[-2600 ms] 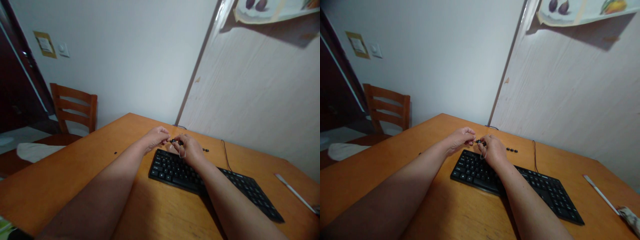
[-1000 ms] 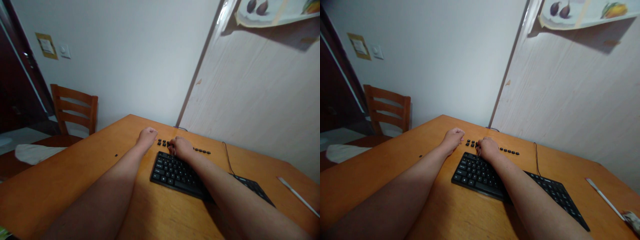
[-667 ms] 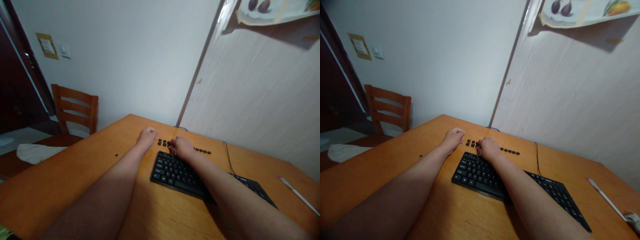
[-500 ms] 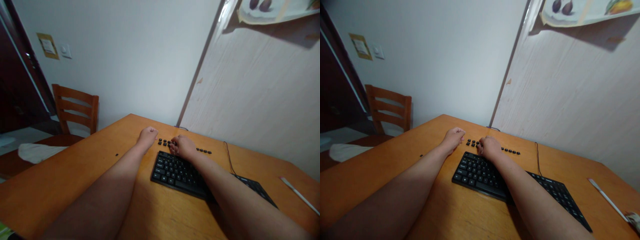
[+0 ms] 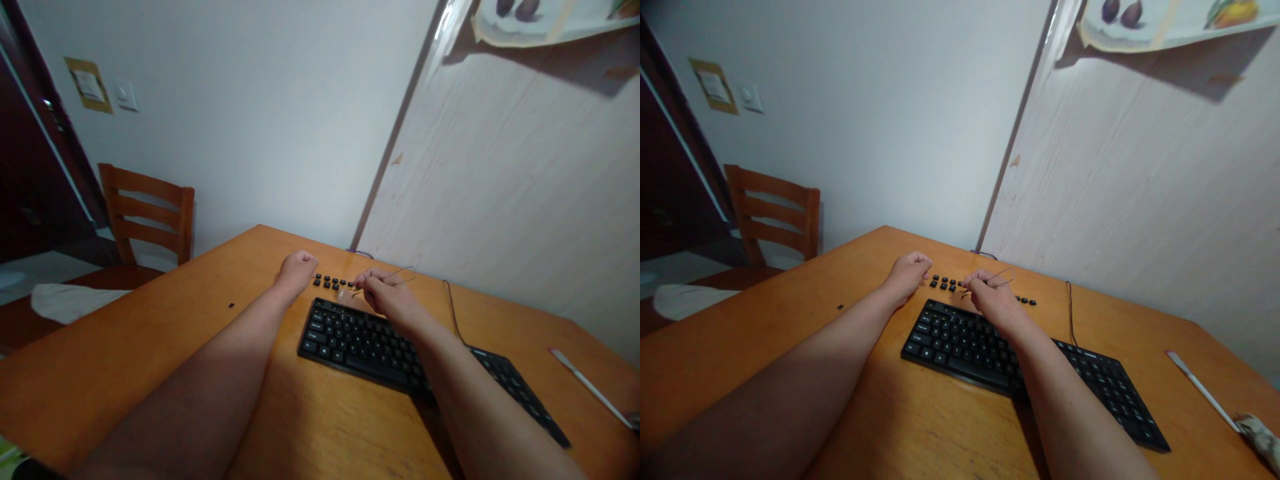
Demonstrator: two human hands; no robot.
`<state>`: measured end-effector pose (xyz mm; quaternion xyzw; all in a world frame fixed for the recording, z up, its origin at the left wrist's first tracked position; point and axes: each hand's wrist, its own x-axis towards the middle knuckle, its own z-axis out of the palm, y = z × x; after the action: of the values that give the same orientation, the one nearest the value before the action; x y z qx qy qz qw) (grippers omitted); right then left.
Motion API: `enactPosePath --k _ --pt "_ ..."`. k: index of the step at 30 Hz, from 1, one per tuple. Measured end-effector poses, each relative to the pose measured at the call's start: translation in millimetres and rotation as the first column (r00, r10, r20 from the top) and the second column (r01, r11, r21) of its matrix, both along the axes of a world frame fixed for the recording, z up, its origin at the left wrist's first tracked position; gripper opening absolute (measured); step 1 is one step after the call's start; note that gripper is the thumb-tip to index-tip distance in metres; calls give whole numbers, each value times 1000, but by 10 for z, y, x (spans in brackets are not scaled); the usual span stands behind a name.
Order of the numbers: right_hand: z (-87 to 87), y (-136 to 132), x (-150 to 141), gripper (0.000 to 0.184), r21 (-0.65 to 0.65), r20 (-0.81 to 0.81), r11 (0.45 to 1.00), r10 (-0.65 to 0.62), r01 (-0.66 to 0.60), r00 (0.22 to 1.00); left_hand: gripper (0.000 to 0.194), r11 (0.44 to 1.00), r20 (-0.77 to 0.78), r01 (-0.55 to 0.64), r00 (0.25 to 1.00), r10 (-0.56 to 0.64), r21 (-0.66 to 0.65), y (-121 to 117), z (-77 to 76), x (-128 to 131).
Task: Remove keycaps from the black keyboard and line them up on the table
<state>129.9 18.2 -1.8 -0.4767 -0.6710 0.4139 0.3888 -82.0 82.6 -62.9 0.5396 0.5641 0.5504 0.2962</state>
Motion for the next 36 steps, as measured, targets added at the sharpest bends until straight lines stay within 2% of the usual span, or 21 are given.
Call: enactPosePath --k 3,9,12,17,26,36 --pt "-9 -68 12 14 -8 -10 999 44 -44 999 16 1000 2 -2 1000 2 6 -10 16 5" --pt "14 -96 55 29 -83 33 985 156 -153 987 16 1000 -3 -2 1000 2 16 -41 60 33" --pt "8 -102 47 34 -72 123 990 127 -118 984 15 1000 1 16 1000 -16 8 -60 87 65" --pt "-40 -105 4 21 -21 220 993 117 -115 968 14 998 26 68 997 -68 11 -125 143 134" --pt "-164 -131 -84 17 88 272 992 63 -90 960 15 985 8 173 985 -173 5 -186 169 195" --pt "-199 -205 -198 15 172 312 982 20 -77 950 9 961 -48 275 960 -275 -10 -218 196 290"
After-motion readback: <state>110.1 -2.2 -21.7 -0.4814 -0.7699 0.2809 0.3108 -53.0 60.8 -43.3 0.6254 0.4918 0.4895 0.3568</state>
